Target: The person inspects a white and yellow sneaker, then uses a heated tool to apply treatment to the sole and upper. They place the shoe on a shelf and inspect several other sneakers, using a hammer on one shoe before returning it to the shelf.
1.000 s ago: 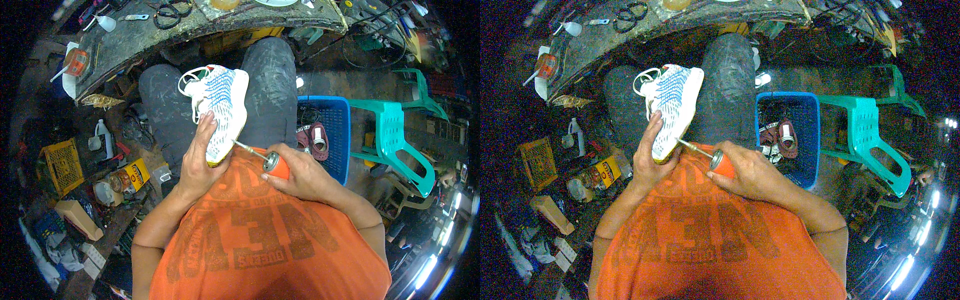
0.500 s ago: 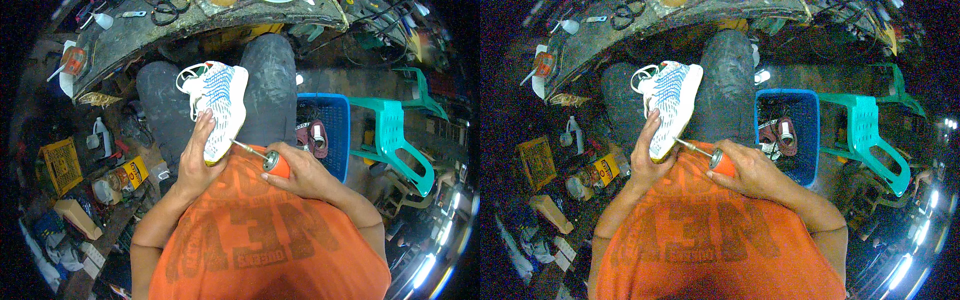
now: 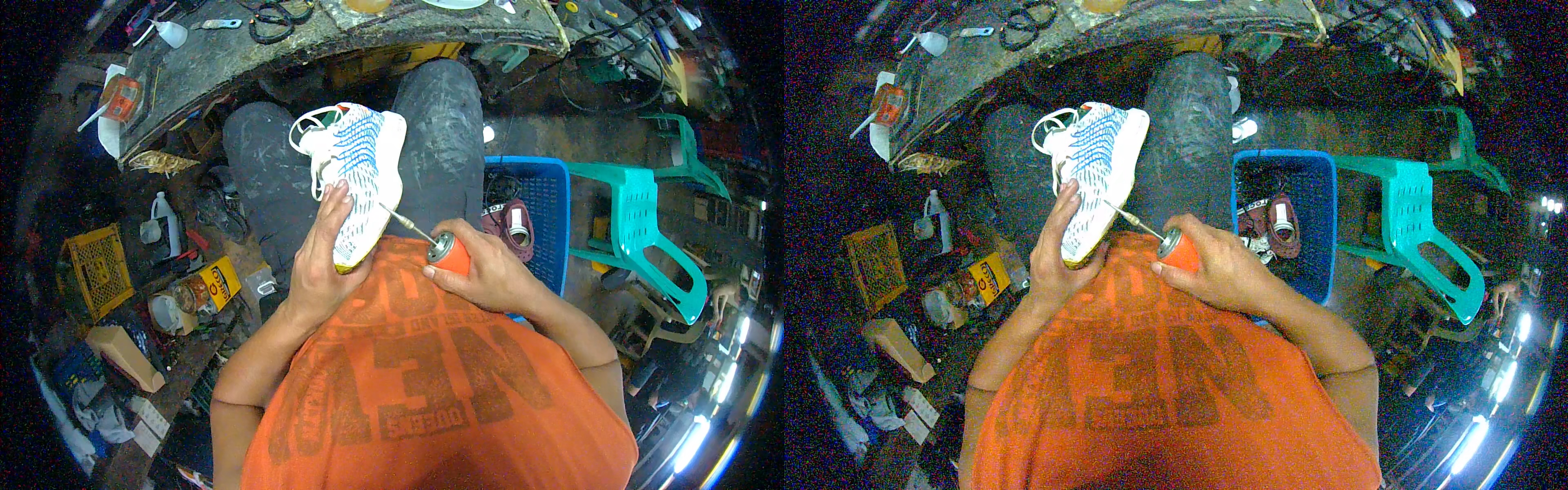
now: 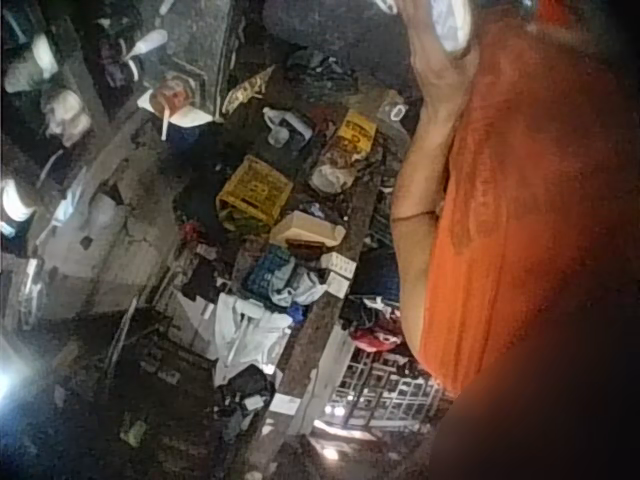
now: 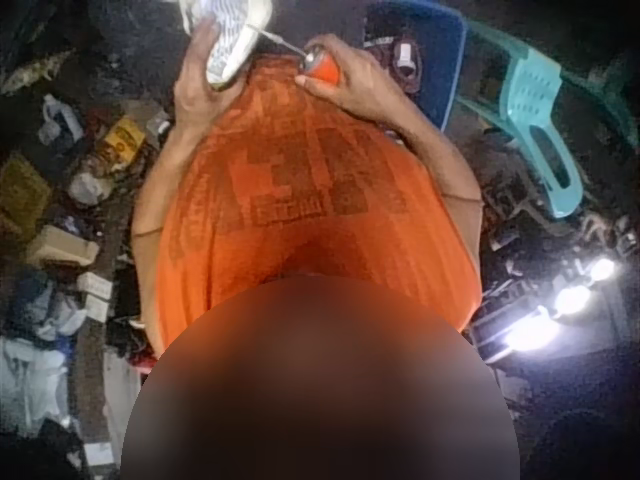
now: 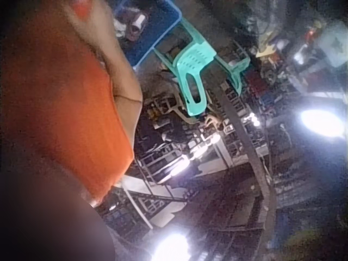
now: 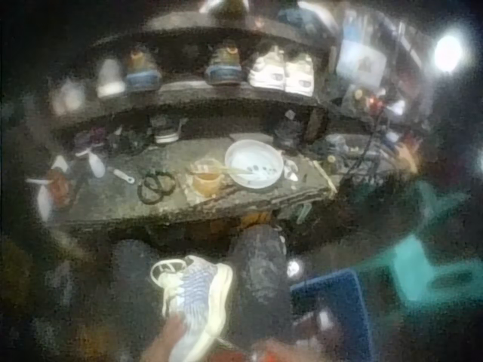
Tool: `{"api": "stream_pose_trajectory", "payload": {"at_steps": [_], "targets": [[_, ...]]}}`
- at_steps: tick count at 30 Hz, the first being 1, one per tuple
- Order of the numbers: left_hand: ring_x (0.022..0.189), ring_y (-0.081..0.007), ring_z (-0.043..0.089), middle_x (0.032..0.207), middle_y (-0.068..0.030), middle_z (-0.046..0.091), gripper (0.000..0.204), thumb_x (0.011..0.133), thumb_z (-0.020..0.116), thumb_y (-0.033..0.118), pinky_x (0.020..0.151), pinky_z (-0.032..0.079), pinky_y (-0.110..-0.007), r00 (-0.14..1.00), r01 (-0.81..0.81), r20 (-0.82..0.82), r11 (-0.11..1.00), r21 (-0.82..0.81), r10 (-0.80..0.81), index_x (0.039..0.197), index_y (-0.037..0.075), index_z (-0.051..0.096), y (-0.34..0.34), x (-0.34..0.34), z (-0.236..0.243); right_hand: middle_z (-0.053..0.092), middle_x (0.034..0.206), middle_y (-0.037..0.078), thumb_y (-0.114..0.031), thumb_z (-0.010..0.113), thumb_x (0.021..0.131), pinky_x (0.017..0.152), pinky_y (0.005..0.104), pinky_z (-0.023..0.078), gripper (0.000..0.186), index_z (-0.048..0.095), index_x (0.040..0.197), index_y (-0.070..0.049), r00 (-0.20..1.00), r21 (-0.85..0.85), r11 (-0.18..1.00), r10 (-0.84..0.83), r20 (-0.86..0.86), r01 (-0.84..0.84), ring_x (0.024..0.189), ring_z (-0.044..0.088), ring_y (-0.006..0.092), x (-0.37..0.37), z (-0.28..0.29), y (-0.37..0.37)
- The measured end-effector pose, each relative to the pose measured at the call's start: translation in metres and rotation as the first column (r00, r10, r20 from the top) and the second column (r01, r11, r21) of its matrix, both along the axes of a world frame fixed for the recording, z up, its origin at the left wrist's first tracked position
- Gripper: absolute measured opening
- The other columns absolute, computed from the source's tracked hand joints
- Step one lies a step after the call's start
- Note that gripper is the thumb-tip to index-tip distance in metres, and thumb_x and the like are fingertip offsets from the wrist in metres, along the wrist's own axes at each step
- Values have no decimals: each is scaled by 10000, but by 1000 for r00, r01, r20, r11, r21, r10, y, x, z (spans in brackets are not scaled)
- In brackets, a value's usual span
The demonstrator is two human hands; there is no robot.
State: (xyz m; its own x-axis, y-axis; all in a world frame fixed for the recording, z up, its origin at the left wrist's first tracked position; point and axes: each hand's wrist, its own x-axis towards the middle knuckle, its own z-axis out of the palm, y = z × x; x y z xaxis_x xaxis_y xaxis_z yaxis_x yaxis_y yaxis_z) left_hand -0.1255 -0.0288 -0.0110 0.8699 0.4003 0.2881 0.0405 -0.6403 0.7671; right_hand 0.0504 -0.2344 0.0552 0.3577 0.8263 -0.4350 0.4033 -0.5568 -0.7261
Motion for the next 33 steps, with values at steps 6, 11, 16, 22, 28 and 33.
{"api": "stream_pose_trajectory", "payload": {"at_steps": [6, 11, 16, 22, 28, 33], "targets": [[1449, -388, 472, 1540, -241, 496, 851, 719, 874, 0, 1181, 422, -469, 1000, -3, 3, 1000, -8, 3, 1470, 20, 475, 0, -1, 0, 692, 1075, 261, -464, 728, 933, 899, 525, 548, 586, 542, 1298, -45, 999, 13, 999, 36, 14, -36, 1043, 684, 471, 0, 2, -1], [1454, -395, 462, 1542, -245, 493, 857, 712, 877, -6, 1188, 415, -469, 1000, 18, 8, 1000, 12, -19, 1469, 19, 477, 2, -2, -1, 686, 1056, 197, -371, 771, 923, 853, 456, 550, 523, 563, 1259, -30, 999, 44, 998, -44, 0, 44, 970, 708, 380, 0, 0, 6], [1465, -400, 444, 1546, -252, 485, 868, 706, 880, -9, 1190, 412, -472, 999, 42, 0, 999, 24, -42, 1471, 16, 472, 5, -3, 0, 697, 1052, 195, -371, 776, 921, 851, 458, 557, 535, 559, 1273, -32, 999, 29, 998, -51, 2, 51, 975, 719, 383, -4, 1, 12], [1475, -403, 427, 1555, -252, 474, 890, 704, 881, -10, 1192, 410, -476, 999, 53, -9, 998, 30, -53, 1483, 18, 453, 5, -4, 1, 692, 1052, 197, -360, 781, 917, 851, 452, 564, 533, 555, 1276, -37, 1000, 24, 1000, -10, 2, 10, 987, 719, 384, -8, 2, 12], [1464, -438, 425, 1562, -250, 458, 906, 659, 864, -60, 1193, 410, -483, 998, 59, -7, 998, 8, -59, 1470, 12, 466, 7, -5, 1, 690, 1062, 202, -356, 785, 912, 849, 457, 568, 539, 554, 1271, -26, 999, 49, 998, 25, 45, -27, 990, 720, 396, -11, 0, 11], [1464, -440, 424, 1563, -253, 455, 909, 658, 867, -57, 1193, 409, -483, 998, 65, -7, 998, 7, -65, 1469, 6, 464, 7, -5, 1, 686, 1083, 209, -353, 785, 911, 855, 461, 571, 542, 552, 1271, -21, 998, 69, 998, -14, 68, 9, 996, 719, 400, -11, -3, 12]]}}
